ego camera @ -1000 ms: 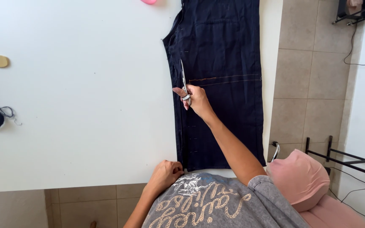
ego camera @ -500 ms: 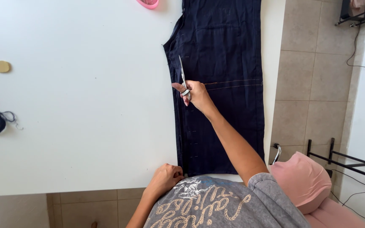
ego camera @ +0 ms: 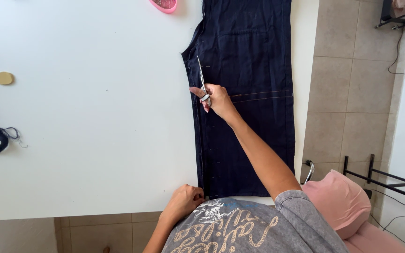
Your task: The person folds and aligns the edges of a dark blue garment on a white table, then uses scissors to cut along the pinned side seam. The person removes excess fabric strips as they cut.
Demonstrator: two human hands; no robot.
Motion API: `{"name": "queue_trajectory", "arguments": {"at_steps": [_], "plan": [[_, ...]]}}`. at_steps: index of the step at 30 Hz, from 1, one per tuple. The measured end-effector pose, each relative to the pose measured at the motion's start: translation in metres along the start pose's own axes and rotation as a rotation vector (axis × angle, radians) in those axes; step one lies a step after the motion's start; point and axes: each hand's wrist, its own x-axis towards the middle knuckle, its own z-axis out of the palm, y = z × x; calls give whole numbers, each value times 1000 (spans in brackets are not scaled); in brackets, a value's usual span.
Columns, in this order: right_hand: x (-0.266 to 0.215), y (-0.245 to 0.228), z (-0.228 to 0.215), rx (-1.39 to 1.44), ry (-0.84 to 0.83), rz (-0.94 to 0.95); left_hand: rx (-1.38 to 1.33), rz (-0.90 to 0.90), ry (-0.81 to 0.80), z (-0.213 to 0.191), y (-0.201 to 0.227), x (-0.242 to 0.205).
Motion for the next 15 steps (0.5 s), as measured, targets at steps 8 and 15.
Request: {"name": "queue_trajectory", "arguments": {"at_steps": [8, 15], "plan": [[22, 20, 0, 53, 8, -35, 35, 41, 12, 5, -5, 2], [37, 32, 2, 172, -15, -106, 52, 18, -3, 7, -9, 8]]}}
